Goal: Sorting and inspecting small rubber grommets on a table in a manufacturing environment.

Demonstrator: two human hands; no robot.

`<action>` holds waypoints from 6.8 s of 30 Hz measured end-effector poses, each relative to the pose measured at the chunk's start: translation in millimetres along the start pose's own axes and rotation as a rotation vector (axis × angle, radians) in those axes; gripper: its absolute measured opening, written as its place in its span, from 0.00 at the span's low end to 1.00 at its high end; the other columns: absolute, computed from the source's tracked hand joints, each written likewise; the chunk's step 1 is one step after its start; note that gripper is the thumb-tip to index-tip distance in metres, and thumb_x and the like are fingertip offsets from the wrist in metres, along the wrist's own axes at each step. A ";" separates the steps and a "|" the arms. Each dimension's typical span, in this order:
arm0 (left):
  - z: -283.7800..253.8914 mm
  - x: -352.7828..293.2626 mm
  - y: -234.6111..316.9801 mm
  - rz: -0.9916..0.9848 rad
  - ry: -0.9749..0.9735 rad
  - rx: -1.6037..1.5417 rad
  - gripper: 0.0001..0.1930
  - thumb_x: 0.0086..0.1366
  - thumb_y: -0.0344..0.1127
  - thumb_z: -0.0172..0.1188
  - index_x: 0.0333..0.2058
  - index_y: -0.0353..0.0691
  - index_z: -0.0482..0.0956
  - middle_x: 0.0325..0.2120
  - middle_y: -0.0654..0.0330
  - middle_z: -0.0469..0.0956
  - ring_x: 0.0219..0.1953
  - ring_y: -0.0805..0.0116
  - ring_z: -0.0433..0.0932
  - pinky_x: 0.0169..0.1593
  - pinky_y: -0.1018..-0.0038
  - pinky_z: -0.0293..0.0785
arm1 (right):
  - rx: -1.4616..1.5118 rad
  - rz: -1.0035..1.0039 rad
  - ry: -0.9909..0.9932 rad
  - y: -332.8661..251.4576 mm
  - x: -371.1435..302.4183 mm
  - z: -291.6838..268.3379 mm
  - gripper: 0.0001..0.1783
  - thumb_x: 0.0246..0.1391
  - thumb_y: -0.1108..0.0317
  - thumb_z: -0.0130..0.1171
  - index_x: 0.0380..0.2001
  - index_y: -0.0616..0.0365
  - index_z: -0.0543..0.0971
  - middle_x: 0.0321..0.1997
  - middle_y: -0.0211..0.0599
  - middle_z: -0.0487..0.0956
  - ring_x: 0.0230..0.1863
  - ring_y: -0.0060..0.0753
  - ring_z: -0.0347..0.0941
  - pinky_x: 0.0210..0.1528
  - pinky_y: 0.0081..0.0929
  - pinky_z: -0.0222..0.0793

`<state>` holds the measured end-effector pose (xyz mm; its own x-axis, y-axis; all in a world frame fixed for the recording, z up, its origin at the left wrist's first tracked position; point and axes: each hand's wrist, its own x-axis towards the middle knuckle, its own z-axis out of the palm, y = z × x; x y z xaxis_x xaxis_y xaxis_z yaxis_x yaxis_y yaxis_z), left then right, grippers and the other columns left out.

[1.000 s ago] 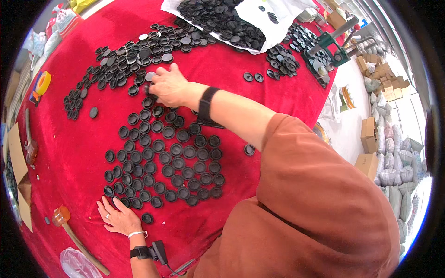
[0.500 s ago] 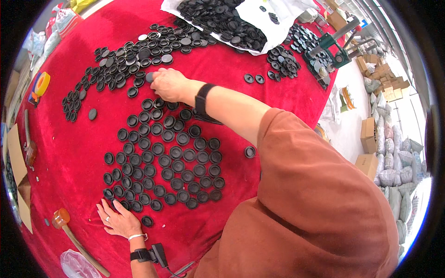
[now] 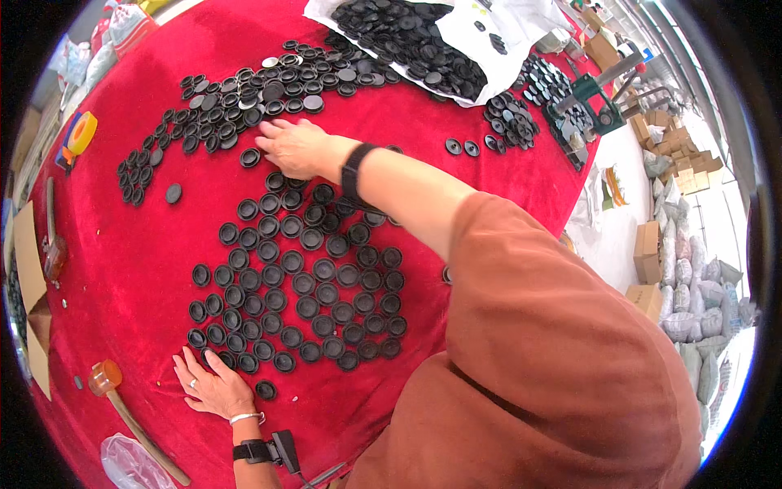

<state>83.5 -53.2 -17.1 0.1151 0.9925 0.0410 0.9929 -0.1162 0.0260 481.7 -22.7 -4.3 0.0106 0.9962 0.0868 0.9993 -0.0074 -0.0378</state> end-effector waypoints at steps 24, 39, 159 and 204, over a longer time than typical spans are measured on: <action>-3.6 -1.0 1.5 -0.018 -0.008 0.013 0.26 0.67 0.53 0.40 0.60 0.49 0.61 0.64 0.61 0.54 0.66 0.62 0.50 0.61 0.42 0.44 | -0.111 0.072 -0.325 -34.2 -43.8 -70.2 0.13 0.52 0.66 0.48 0.41 0.56 0.73 0.43 0.37 0.75 0.45 0.38 0.74 0.44 0.47 0.64; -4.3 -0.7 4.3 -0.007 -0.007 -0.001 0.26 0.67 0.51 0.43 0.60 0.49 0.61 0.64 0.61 0.53 0.66 0.63 0.51 0.62 0.43 0.43 | -0.014 0.091 0.073 -39.4 62.8 -20.2 0.16 0.56 0.58 0.49 0.43 0.55 0.72 0.42 0.41 0.75 0.49 0.39 0.71 0.46 0.49 0.63; -1.4 -1.2 -0.9 0.004 0.008 0.030 0.26 0.68 0.53 0.39 0.60 0.47 0.62 0.64 0.60 0.54 0.66 0.61 0.51 0.61 0.42 0.45 | 0.093 0.053 -0.014 -10.2 -58.7 -36.4 0.29 0.61 0.52 0.39 0.61 0.55 0.58 0.68 0.49 0.51 0.68 0.49 0.49 0.56 0.64 0.52; 5.2 2.6 -0.6 0.013 0.030 0.012 0.29 0.67 0.60 0.35 0.60 0.52 0.62 0.64 0.62 0.55 0.66 0.61 0.52 0.58 0.38 0.47 | 0.037 0.984 -0.140 57.2 -214.1 -82.5 0.20 0.46 0.52 0.59 0.34 0.59 0.79 0.39 0.51 0.77 0.43 0.45 0.76 0.44 0.42 0.73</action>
<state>83.4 -50.4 -22.2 0.1275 0.9893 0.0711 0.9916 -0.1288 0.0129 539.7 -243.6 57.2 0.8272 0.5494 -0.1178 0.5461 -0.8355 -0.0611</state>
